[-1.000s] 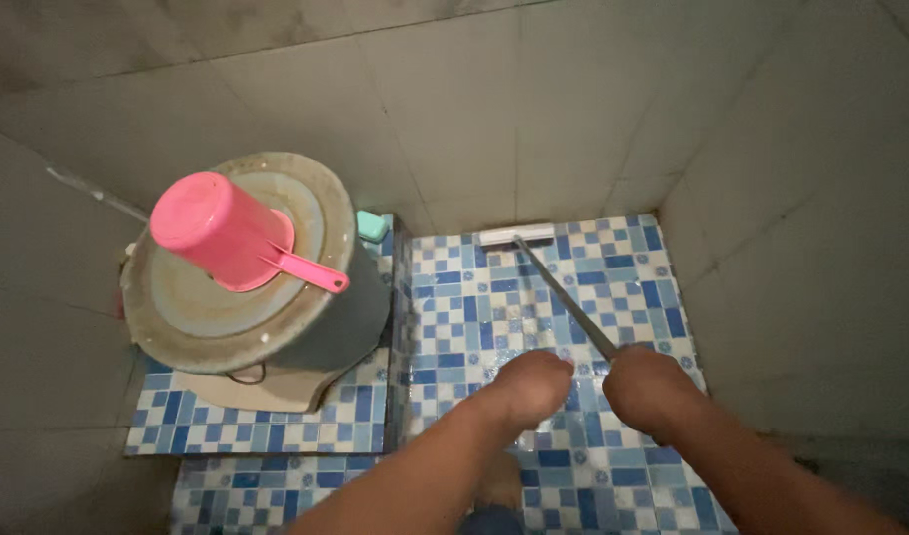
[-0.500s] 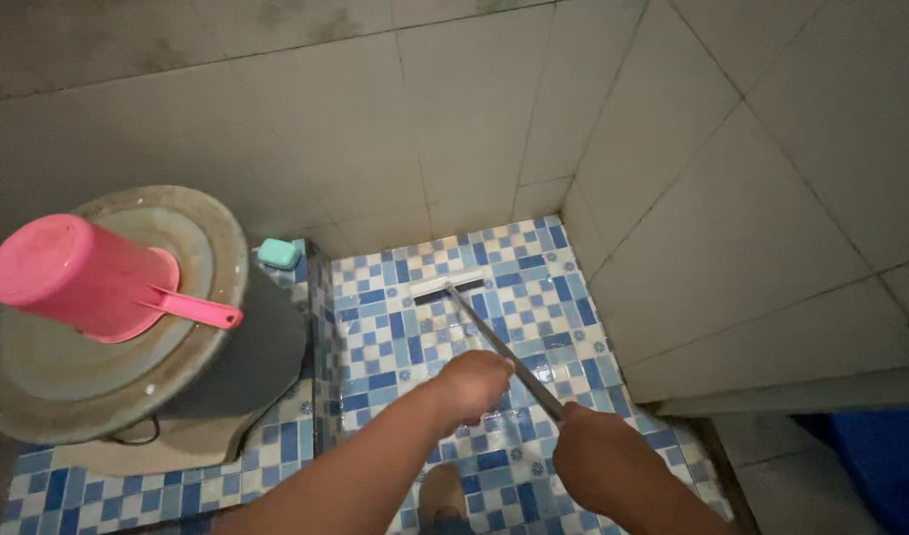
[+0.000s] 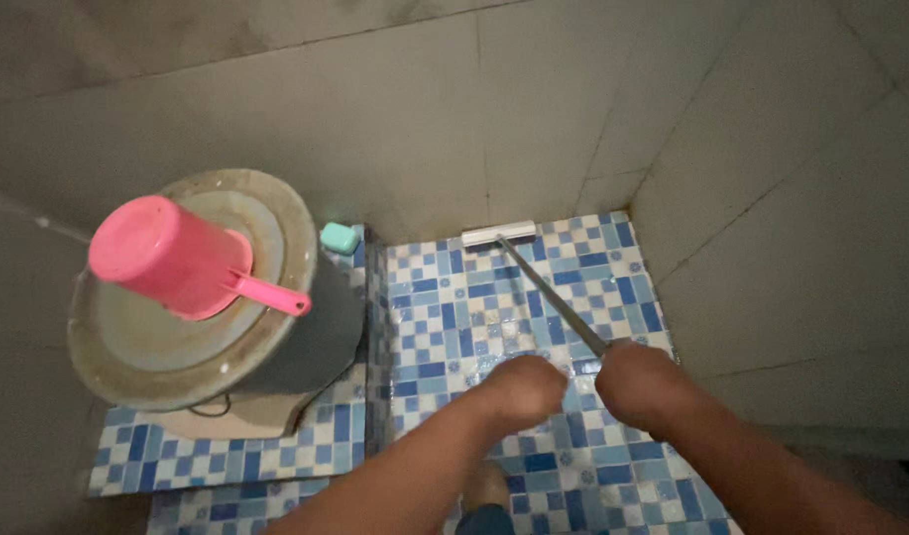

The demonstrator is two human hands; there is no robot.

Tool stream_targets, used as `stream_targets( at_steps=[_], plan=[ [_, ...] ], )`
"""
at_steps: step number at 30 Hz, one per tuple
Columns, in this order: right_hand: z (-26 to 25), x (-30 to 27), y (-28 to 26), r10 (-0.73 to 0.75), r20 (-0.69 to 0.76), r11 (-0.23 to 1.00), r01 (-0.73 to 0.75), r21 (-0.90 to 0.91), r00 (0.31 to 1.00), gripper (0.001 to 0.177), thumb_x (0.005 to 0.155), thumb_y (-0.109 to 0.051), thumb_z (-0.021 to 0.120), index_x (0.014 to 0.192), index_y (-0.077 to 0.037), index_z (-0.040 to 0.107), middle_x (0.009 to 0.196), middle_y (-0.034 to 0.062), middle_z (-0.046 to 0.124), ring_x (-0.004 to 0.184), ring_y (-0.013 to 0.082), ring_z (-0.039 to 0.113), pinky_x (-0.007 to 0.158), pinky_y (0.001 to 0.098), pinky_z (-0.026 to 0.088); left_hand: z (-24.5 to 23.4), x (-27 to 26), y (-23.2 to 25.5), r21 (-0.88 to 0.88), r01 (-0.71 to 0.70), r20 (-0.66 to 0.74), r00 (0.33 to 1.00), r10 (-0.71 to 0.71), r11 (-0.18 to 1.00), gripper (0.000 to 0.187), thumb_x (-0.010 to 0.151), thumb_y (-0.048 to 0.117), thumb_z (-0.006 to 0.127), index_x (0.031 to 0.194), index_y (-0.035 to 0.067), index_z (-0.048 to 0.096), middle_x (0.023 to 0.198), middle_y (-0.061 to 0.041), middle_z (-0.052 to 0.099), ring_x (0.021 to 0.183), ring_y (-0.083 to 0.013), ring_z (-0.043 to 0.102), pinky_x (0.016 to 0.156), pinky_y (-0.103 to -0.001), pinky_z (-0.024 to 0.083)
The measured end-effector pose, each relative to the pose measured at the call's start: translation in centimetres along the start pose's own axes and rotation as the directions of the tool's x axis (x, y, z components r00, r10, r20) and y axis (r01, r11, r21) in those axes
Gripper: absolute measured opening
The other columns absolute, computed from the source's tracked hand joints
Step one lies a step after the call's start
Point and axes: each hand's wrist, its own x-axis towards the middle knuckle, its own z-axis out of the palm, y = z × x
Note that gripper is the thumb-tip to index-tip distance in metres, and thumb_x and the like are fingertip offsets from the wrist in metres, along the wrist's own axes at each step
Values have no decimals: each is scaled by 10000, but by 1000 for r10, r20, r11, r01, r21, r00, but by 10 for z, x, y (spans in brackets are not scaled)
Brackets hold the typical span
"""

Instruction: The person uses a squeegee to push water across a tiled floor in a small room. They repeatedly move the squeegee back and forth to clear water from the surface. The person then picks up a pink cup and scoops water from a bucket.

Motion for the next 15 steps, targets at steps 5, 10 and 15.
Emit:
stream_targets(
  at_steps=[5, 10, 15],
  plan=[
    [28, -7, 46, -261, -79, 930, 229, -287, 962, 343, 984, -203, 557, 1246, 1, 641, 1063, 193, 766, 960, 307, 759, 820, 416, 605, -1, 3, -3, -371, 271, 55, 961, -270, 888, 363, 976, 197, 451, 1045, -5, 746, 1116, -224, 708, 999, -381, 673, 899, -473, 525],
    [62, -37, 79, -46, 26, 993, 48, -105, 999, 422, 1053, -226, 471, 1443, -69, 444, 1054, 187, 762, 979, 287, 779, 864, 423, 631, -9, 0, 30, -376, 239, 138, 970, -201, 895, 309, 968, 178, 453, 1091, 20, 688, 1084, -208, 714, 899, -336, 706, 791, -462, 572],
    [57, -9, 71, -159, -64, 969, 143, -203, 985, 305, 1030, -179, 490, 1292, -39, 558, 1014, 183, 768, 901, 283, 785, 803, 428, 653, 2, 6, 46, -563, 297, 165, 955, -247, 771, 388, 1029, 219, 419, 1075, -12, 726, 1063, -228, 732, 903, -317, 702, 824, -426, 559]
  ],
)
